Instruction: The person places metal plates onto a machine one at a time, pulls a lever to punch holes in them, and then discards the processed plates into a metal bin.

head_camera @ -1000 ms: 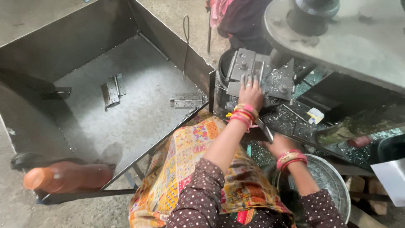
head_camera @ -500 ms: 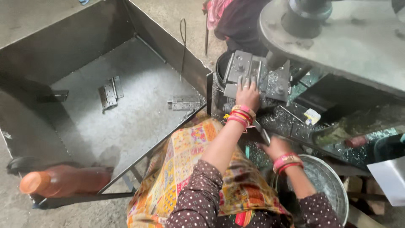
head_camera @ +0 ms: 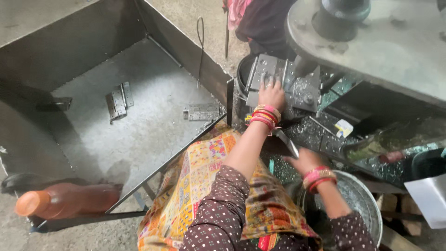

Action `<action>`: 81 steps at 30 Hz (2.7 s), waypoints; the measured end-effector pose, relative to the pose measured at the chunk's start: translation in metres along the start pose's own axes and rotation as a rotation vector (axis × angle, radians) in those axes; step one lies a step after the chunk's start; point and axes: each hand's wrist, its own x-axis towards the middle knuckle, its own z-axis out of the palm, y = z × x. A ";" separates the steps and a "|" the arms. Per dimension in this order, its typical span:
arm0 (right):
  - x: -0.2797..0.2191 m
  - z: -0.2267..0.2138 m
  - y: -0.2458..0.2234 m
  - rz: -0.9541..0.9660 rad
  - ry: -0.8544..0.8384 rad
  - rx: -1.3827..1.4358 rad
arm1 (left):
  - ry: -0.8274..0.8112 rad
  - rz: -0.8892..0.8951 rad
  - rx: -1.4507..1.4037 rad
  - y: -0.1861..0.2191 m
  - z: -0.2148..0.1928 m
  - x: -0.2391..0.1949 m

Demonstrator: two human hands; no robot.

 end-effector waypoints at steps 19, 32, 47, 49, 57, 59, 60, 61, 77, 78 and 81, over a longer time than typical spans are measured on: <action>-0.060 -0.034 -0.040 -0.072 0.568 0.344 | -0.107 0.181 0.199 0.015 -0.030 -0.090; -0.054 -0.017 -0.033 -0.161 0.777 0.442 | 0.467 0.280 -0.382 -0.008 -0.074 -0.109; -0.060 -0.016 -0.035 -0.105 0.638 0.539 | 0.304 -0.103 0.060 -0.039 -0.049 -0.087; -0.058 -0.019 -0.035 -0.072 0.590 0.500 | 0.287 -0.065 -0.035 -0.041 -0.052 -0.088; -0.058 -0.015 -0.033 -0.108 0.627 0.447 | 0.185 0.085 -0.176 0.006 -0.032 -0.099; -0.054 -0.005 -0.024 -0.124 0.603 0.386 | 0.195 0.072 -0.205 0.009 -0.029 -0.100; -0.050 0.005 -0.020 -0.136 0.592 0.324 | 0.210 0.072 -0.194 0.009 -0.029 -0.100; -0.044 0.017 -0.015 -0.150 0.582 0.263 | 0.227 0.072 -0.180 0.008 -0.030 -0.100; 0.005 0.021 0.006 -0.027 0.067 0.079 | 0.184 0.015 0.048 0.014 -0.009 -0.063; -0.004 0.040 0.005 -0.031 0.086 0.123 | 0.150 0.014 0.070 0.015 -0.010 -0.061; -0.024 0.080 0.013 -0.003 0.199 0.199 | 0.195 0.015 0.052 0.012 -0.011 -0.062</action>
